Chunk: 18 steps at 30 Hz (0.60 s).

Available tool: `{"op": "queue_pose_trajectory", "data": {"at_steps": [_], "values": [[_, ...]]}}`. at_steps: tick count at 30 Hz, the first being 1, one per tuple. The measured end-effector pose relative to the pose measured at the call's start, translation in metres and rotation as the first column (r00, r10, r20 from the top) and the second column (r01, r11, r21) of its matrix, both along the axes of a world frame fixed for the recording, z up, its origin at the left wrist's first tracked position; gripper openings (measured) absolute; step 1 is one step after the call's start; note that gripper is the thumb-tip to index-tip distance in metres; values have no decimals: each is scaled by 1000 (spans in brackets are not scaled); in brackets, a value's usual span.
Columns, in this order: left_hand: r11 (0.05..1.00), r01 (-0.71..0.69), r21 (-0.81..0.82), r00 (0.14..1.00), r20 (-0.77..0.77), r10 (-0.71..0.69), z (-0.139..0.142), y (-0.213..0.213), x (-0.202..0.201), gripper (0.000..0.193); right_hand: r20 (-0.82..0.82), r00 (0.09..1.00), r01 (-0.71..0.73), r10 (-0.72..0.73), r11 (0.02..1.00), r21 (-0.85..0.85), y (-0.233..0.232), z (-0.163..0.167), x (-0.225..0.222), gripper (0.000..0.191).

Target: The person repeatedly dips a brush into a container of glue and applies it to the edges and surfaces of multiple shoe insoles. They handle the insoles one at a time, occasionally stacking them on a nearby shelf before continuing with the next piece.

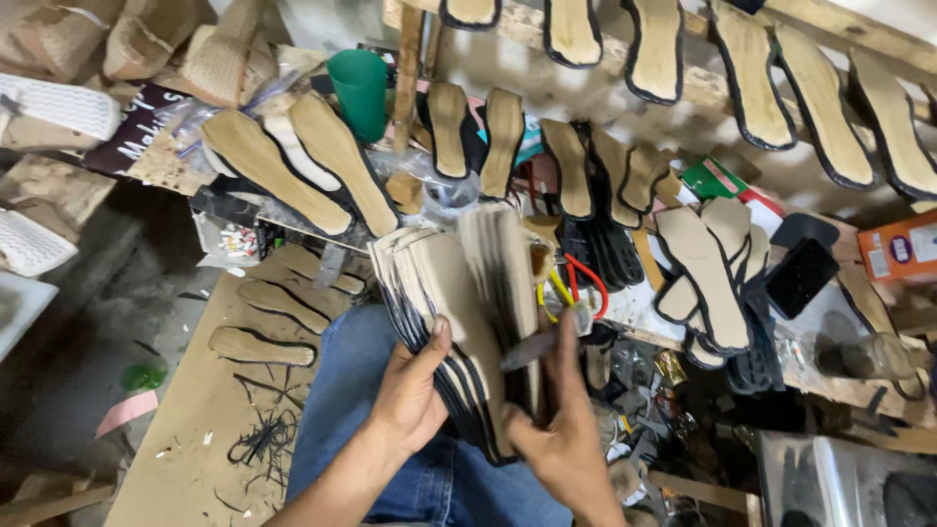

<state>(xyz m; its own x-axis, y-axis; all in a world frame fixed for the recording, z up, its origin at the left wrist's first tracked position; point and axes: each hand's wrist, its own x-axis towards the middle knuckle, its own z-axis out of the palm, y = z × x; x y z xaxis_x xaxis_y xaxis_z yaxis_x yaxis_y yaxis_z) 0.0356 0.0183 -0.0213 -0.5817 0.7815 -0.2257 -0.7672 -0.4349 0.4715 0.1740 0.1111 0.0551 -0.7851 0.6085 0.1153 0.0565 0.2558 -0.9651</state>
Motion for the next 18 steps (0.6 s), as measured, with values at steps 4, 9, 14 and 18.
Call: {"op": "queue_pose_trajectory", "data": {"at_steps": [4, 9, 14, 18], "values": [[999, 9, 48, 999, -52, -7, 4, -1, -6, 51, 19, 998, -58, 58, 998, -3, -2, -6, -9, 117], [998, -11, 54, 1000, 2, 11, 5, -1, -12, 59, -72, 997, 20, -28, 994, -109, 2, -10, -18, 108], [995, 35, 92, 999, -33, -32, 1, -1, -13, 76, 185, 982, -77, 31, 966, 246, 3, -5, -20, 118], [995, 13, 99, 1000, 25, -16, 5, -2, -20, 80, -10, 1000, 24, -25, 993, -114, 3, -2, -25, 114]]}}
